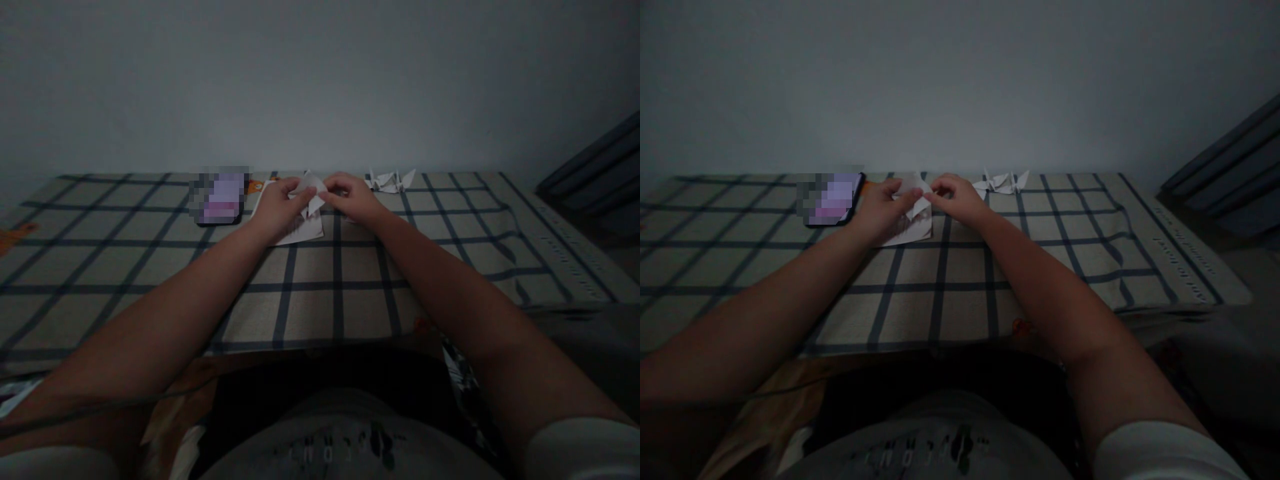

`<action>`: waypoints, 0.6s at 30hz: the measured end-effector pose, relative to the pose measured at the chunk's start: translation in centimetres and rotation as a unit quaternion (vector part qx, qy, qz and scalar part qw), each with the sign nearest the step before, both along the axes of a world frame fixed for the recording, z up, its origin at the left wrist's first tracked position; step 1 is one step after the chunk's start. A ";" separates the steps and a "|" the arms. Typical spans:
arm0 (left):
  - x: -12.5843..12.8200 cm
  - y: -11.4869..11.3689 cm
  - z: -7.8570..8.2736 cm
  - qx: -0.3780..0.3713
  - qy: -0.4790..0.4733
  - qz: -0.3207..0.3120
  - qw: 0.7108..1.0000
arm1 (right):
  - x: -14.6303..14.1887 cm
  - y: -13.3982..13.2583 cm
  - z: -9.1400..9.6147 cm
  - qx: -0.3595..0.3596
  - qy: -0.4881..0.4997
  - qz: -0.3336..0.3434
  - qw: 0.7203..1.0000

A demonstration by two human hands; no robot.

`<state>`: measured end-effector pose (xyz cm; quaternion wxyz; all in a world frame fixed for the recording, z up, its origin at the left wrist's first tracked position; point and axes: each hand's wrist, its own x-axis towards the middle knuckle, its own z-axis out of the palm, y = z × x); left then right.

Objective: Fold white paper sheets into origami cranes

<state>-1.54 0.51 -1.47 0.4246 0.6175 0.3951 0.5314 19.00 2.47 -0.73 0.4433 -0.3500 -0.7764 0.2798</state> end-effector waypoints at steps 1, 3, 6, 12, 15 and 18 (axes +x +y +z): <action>0.0 -0.1 0.2 0.024 0.033 0.013 0.999 | 0.1 0.0 0.0 0.021 -0.015 -0.006 1.000; 0.0 -0.3 0.5 0.057 0.096 0.031 0.993 | 0.1 0.0 0.1 0.054 -0.046 -0.008 0.997; 0.0 -0.5 0.6 0.040 0.130 0.026 0.990 | 0.1 0.0 0.2 0.107 -0.099 -0.003 0.989; 0.1 -0.1 0.1 0.008 0.073 0.009 0.997 | -0.3 -0.8 0.7 0.144 -0.157 -0.042 0.976; 0.1 0.0 -0.1 -0.011 0.085 0.007 0.996 | -0.5 -1.3 1.0 0.121 -0.171 -0.065 0.976; 0.1 -0.1 -0.1 -0.015 0.105 0.013 0.994 | -0.5 -1.5 1.1 0.103 -0.169 -0.081 0.977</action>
